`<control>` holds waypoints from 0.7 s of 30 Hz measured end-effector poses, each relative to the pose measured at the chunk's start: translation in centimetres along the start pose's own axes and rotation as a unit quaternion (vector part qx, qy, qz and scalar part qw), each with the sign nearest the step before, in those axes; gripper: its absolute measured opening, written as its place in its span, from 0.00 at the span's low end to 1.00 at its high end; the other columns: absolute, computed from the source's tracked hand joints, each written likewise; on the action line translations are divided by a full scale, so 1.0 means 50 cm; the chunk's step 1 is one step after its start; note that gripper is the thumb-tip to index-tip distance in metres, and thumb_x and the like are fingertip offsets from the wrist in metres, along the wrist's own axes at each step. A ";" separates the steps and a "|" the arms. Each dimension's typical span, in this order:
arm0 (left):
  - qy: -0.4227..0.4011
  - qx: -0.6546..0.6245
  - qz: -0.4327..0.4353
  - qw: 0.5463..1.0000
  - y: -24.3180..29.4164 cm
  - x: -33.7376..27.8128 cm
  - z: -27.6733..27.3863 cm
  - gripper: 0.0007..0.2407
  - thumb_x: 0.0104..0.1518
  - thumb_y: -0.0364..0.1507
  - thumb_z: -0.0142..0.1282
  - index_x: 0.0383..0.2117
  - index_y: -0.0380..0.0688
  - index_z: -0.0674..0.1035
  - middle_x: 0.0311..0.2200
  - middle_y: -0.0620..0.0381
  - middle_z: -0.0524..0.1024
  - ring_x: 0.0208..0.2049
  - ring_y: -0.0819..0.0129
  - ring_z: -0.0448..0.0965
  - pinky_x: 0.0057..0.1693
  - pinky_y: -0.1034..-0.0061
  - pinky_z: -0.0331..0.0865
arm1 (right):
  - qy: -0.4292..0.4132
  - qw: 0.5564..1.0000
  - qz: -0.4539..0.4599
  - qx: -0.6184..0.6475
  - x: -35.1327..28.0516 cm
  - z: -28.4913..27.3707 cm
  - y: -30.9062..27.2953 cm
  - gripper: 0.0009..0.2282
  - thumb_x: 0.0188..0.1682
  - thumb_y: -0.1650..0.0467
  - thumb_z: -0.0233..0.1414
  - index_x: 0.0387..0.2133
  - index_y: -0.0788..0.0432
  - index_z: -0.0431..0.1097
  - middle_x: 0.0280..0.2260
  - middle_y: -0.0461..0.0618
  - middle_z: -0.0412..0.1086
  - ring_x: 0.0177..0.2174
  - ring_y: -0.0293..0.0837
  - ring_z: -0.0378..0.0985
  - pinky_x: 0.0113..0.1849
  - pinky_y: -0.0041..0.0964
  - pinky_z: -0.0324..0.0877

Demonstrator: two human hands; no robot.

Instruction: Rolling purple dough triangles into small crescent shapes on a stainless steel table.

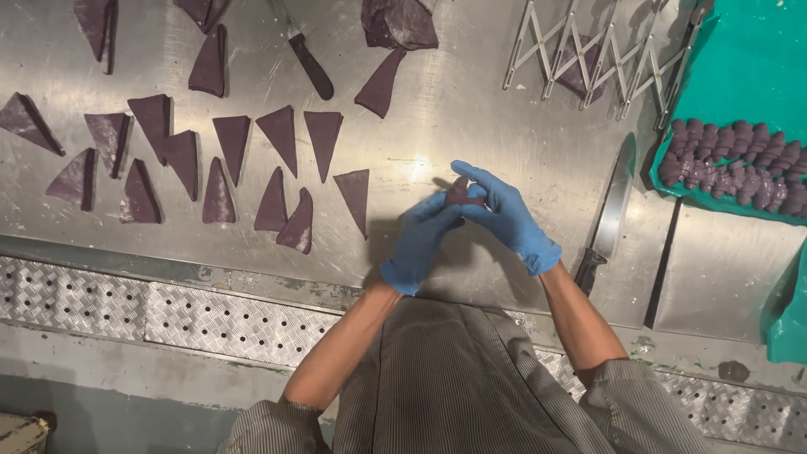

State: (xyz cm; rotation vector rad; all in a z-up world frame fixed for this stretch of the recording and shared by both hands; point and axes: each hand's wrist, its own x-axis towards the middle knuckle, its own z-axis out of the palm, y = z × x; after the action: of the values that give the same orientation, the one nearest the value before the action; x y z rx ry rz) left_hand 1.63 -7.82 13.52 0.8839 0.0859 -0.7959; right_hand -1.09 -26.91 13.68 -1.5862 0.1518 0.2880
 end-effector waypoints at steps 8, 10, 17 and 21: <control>-0.019 0.044 0.051 0.998 0.026 -0.055 0.051 0.16 0.64 0.22 0.51 0.58 0.34 0.73 0.48 0.58 0.79 0.49 0.74 0.79 0.58 0.77 0.74 | 0.028 0.998 -0.051 -0.021 -0.058 -0.004 -0.045 0.30 0.47 0.77 0.58 0.66 0.57 0.61 0.31 0.39 0.63 0.33 0.32 0.66 0.43 0.27 0.66; -0.010 0.056 0.053 0.997 -0.004 -0.046 0.029 0.15 0.65 0.22 0.52 0.58 0.31 0.75 0.47 0.55 0.79 0.48 0.73 0.78 0.57 0.76 0.73 | 0.034 0.997 -0.059 -0.020 -0.068 -0.009 -0.037 0.30 0.47 0.77 0.59 0.66 0.58 0.62 0.32 0.39 0.63 0.33 0.32 0.66 0.43 0.27 0.66; -0.032 0.067 0.049 0.996 -0.015 -0.057 0.042 0.17 0.65 0.23 0.52 0.61 0.32 0.72 0.47 0.54 0.78 0.46 0.73 0.77 0.57 0.77 0.72 | 0.049 0.996 -0.071 -0.008 -0.085 -0.016 -0.022 0.29 0.47 0.75 0.59 0.66 0.60 0.62 0.31 0.39 0.63 0.34 0.32 0.65 0.43 0.28 0.65; -0.030 0.055 0.031 0.998 0.023 -0.071 0.070 0.18 0.65 0.24 0.51 0.61 0.32 0.72 0.48 0.55 0.78 0.49 0.75 0.76 0.61 0.80 0.68 | 0.050 0.996 -0.073 0.008 -0.091 -0.022 -0.017 0.29 0.47 0.75 0.59 0.66 0.61 0.62 0.31 0.39 0.63 0.34 0.32 0.67 0.44 0.28 0.67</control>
State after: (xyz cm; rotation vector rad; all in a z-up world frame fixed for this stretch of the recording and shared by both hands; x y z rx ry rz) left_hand -1.01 -7.85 17.89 0.9604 -0.0388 -0.7747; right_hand -5.14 -28.35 15.77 -1.5872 0.1142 0.0930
